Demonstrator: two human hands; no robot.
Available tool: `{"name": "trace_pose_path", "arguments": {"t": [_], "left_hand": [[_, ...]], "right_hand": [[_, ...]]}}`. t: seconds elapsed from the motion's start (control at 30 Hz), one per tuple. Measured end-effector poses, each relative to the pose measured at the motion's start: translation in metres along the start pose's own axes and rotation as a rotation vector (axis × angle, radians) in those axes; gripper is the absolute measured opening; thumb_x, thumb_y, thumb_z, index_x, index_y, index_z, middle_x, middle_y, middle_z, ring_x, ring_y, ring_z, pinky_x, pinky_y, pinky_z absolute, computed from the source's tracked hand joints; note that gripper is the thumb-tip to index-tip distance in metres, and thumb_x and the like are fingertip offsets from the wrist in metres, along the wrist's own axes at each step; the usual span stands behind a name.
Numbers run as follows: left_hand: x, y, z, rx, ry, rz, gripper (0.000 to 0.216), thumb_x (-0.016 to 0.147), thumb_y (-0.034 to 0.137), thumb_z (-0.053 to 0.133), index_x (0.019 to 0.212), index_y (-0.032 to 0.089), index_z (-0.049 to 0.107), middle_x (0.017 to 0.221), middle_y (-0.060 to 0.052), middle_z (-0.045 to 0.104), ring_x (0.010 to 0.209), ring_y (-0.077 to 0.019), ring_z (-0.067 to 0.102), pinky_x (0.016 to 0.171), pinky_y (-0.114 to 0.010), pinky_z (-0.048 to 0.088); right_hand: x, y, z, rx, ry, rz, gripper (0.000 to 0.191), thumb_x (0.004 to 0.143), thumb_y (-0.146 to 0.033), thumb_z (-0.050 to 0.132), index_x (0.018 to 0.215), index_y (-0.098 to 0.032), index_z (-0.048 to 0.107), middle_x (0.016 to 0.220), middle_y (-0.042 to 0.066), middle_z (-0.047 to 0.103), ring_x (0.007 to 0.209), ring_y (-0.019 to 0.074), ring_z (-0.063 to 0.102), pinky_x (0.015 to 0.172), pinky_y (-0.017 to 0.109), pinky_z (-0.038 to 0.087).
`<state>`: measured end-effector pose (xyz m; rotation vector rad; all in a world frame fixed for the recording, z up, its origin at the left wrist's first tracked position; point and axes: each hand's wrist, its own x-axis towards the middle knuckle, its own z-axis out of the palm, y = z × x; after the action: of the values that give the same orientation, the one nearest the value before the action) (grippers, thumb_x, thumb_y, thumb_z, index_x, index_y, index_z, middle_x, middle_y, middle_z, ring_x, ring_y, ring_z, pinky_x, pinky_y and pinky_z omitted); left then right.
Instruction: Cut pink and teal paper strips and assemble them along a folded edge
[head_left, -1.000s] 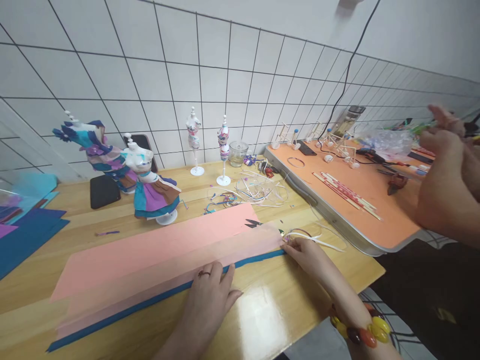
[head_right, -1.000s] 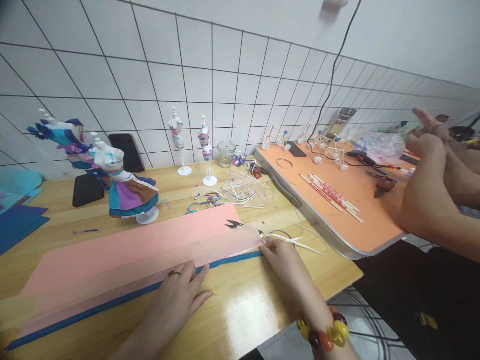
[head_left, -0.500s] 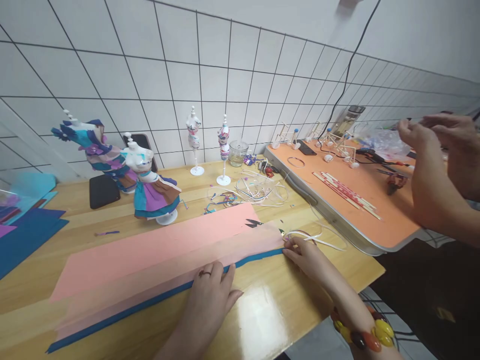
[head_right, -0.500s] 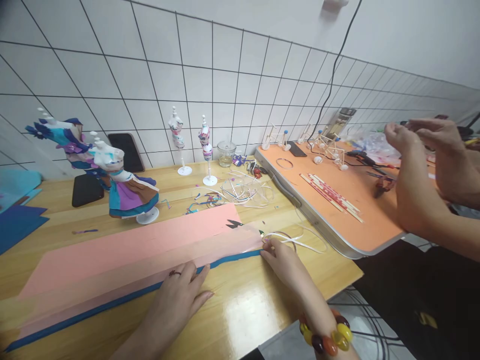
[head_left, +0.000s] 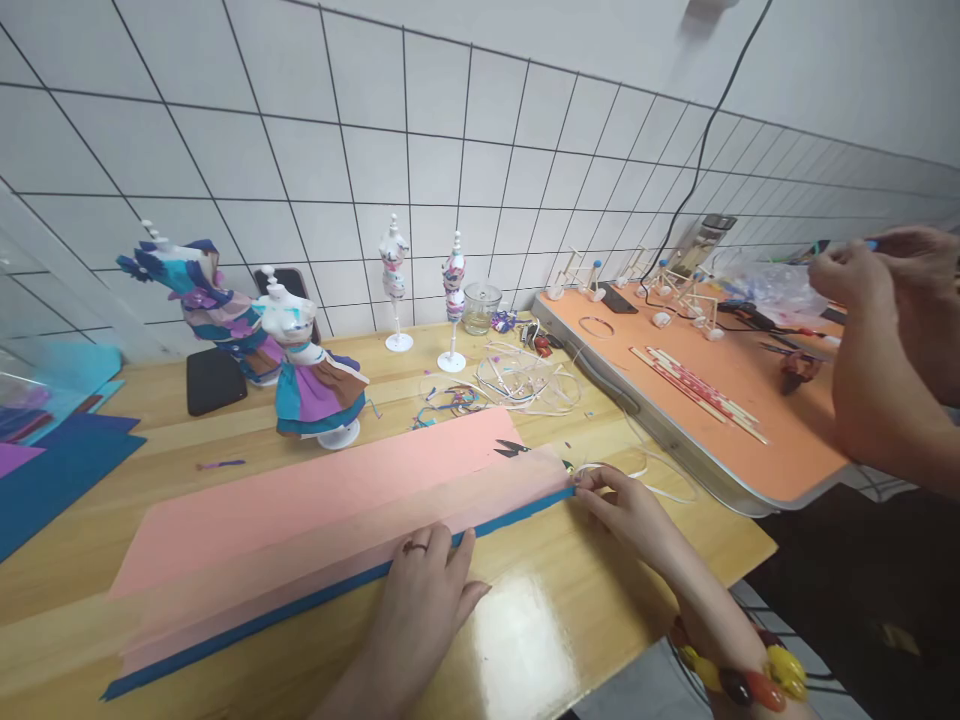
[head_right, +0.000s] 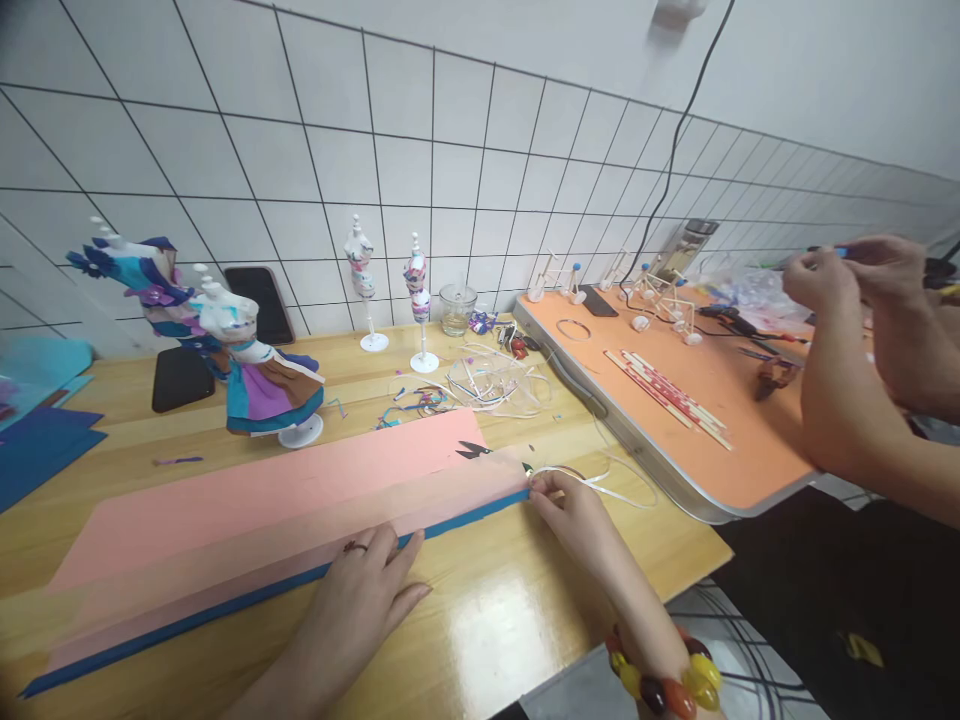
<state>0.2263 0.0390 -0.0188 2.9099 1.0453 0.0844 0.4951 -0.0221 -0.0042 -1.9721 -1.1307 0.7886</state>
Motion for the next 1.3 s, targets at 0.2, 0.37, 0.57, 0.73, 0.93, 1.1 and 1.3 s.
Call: {"name": "trace_pose_path", "arguments": {"t": [0.2, 0.37, 0.57, 0.73, 0.93, 1.1, 1.3], "left_hand": [[-0.001, 0.0, 0.0, 0.002, 0.003, -0.001, 0.045, 0.081, 0.043, 0.058, 0.12, 0.021, 0.056, 0.088, -0.008, 0.06, 0.081, -0.0252, 0.059, 0.068, -0.039, 0.051], [-0.001, -0.001, 0.001, 0.001, 0.018, 0.007, 0.045, 0.08, 0.042, 0.059, 0.12, 0.021, 0.057, 0.087, -0.008, 0.059, 0.08, -0.0249, 0.058, 0.067, -0.039, 0.05], [0.0, 0.0, 0.001, 0.018, 0.036, 0.002, 0.045, 0.079, 0.041, 0.061, 0.119, 0.021, 0.058, 0.087, -0.008, 0.059, 0.079, -0.0247, 0.058, 0.067, -0.038, 0.05], [0.0, 0.0, -0.001, -0.001, 0.009, -0.003, 0.045, 0.08, 0.041, 0.06, 0.12, 0.021, 0.057, 0.09, -0.009, 0.06, 0.083, -0.0259, 0.058, 0.07, -0.039, 0.05], [0.001, -0.001, 0.0, 0.011, 0.004, 0.007, 0.045, 0.081, 0.041, 0.059, 0.121, 0.02, 0.056, 0.089, -0.009, 0.06, 0.081, -0.0252, 0.059, 0.068, -0.039, 0.05], [0.0, -0.001, 0.0, 0.03, 0.025, 0.013, 0.044, 0.081, 0.04, 0.059, 0.12, 0.021, 0.057, 0.087, -0.008, 0.06, 0.08, -0.0245, 0.059, 0.067, -0.038, 0.05], [-0.001, -0.001, 0.002, 0.046, 0.061, 0.022, 0.043, 0.079, 0.039, 0.061, 0.118, 0.021, 0.058, 0.085, -0.007, 0.059, 0.077, -0.0226, 0.058, 0.066, -0.036, 0.049]], "right_hand": [[-0.003, -0.009, 0.009, 0.348, 0.012, 0.114, 0.037, 0.065, -0.048, 0.068, 0.08, -0.019, 0.05, 0.067, -0.001, 0.057, 0.055, 0.0141, 0.06, 0.049, 0.026, 0.048], [-0.002, -0.004, 0.011, 0.451, 0.041, 0.111, 0.044, 0.061, -0.05, 0.073, 0.083, -0.018, 0.052, 0.073, 0.001, 0.06, 0.054, 0.0124, 0.06, 0.047, 0.023, 0.047], [-0.004, 0.005, 0.01, 0.382, 0.079, -0.011, 0.039, 0.066, -0.051, 0.07, 0.083, -0.018, 0.057, 0.081, 0.006, 0.063, 0.067, 0.0172, 0.063, 0.058, 0.029, 0.053], [-0.016, 0.009, 0.003, 0.252, 0.163, -0.156, 0.035, 0.07, -0.05, 0.067, 0.083, -0.019, 0.06, 0.087, 0.009, 0.066, 0.081, 0.0224, 0.064, 0.072, 0.035, 0.054], [-0.021, 0.014, 0.001, 0.188, 0.205, -0.167, 0.032, 0.072, -0.048, 0.066, 0.086, -0.019, 0.059, 0.085, 0.007, 0.066, 0.08, 0.022, 0.064, 0.075, 0.036, 0.053], [-0.008, 0.016, 0.007, 0.108, 0.161, -0.171, 0.027, 0.08, -0.044, 0.057, 0.092, -0.02, 0.057, 0.097, 0.009, 0.066, 0.091, 0.0227, 0.061, 0.083, 0.037, 0.048], [0.004, 0.015, 0.006, -0.173, 0.134, -0.132, 0.019, 0.079, -0.036, 0.053, 0.087, -0.02, 0.057, 0.083, 0.005, 0.066, 0.076, 0.0204, 0.06, 0.068, 0.032, 0.046]]}}
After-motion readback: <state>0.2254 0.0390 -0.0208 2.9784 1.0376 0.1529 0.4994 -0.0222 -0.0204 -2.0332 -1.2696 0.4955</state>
